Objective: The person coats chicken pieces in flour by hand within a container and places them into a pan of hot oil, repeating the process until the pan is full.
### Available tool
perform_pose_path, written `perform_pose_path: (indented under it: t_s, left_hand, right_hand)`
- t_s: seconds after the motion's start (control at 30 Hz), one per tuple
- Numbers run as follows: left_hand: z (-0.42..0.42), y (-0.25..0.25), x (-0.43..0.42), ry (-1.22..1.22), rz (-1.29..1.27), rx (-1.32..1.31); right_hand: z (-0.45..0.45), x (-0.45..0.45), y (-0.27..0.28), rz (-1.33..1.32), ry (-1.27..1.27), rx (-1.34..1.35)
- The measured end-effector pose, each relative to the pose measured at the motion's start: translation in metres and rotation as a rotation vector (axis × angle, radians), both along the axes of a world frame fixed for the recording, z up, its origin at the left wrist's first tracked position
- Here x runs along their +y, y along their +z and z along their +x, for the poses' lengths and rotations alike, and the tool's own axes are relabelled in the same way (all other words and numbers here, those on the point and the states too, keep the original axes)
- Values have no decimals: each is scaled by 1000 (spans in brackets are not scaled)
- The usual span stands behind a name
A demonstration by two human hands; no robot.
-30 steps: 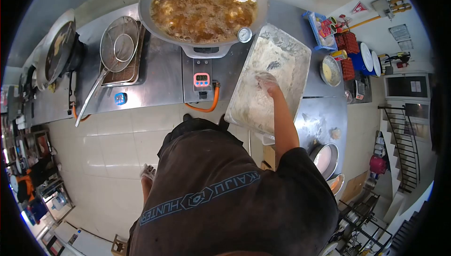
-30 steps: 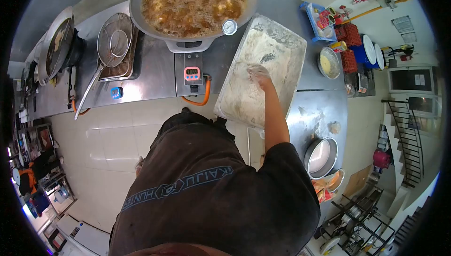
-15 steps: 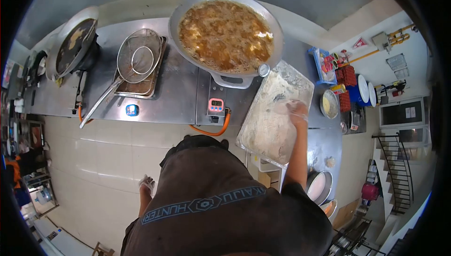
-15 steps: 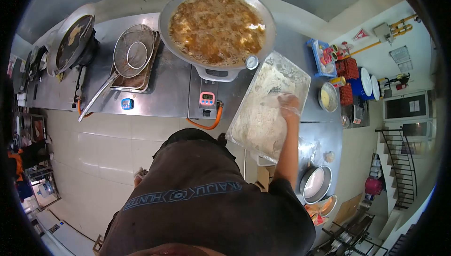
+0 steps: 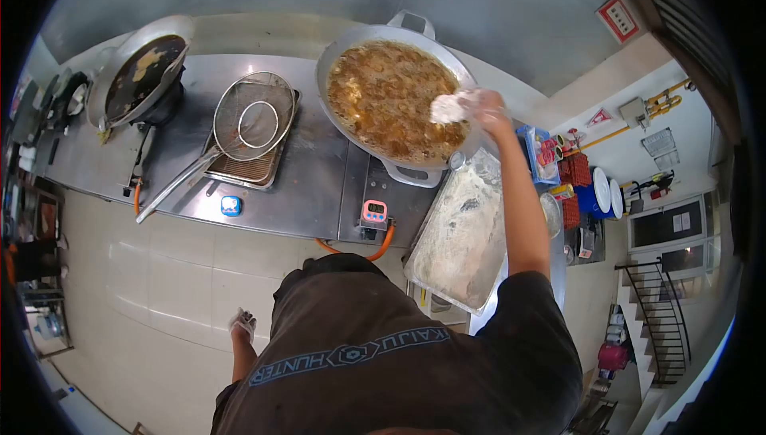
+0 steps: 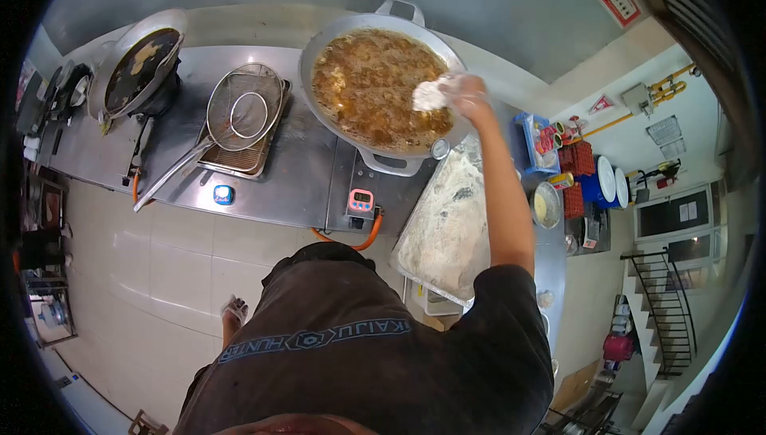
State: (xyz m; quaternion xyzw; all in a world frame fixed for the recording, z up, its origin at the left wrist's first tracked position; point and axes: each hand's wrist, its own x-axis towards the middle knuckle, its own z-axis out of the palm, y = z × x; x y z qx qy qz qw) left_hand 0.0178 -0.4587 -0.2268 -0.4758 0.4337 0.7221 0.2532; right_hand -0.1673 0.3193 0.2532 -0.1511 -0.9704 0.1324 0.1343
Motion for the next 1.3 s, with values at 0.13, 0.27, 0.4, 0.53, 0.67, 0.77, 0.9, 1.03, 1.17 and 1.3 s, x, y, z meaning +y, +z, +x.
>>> perform_pose_path:
  t_s: [0.13, 0.27, 0.4, 0.53, 0.67, 0.77, 0.9, 1.03, 1.17, 1.3]
  left_hand:
    - [9, 16, 13, 62, -74, -40]
    - [46, -14, -6, 71, -36, -86]
    - [97, 5, -14, 158, 158, 56]
    - [118, -1, -18, -17, -185, -204]
    - [124, 10, -13, -12, -49, -222]
    - [104, 7, -3, -78, -22, -226]
    - [54, 7, 13, -182, -58, -204]
    - [-17, 16, 28, -233, -146, -92]
    - [-93, 49, 44, -337, -154, 74]
    - [-135, 99, 93, -489, -259, 164]
  right_hand:
    - [-85, -15, -55, -134, 171, 25]
    - [-143, -4, -90, 249, 372, -140]
    - [-136, -3, -64, 500, 165, -220]
    - [-47, -46, 13, 65, 38, 116]
    - [68, -37, 5, -469, 29, 508]
    - [173, -20, -54, -366, -300, 644]
    - [280, -41, -141, -180, -697, -288]
    - [339, -64, -217, -462, -693, -86]
    - [346, -80, -203, -523, -736, 76]
    - [351, -72, -199, -557, -706, 336]
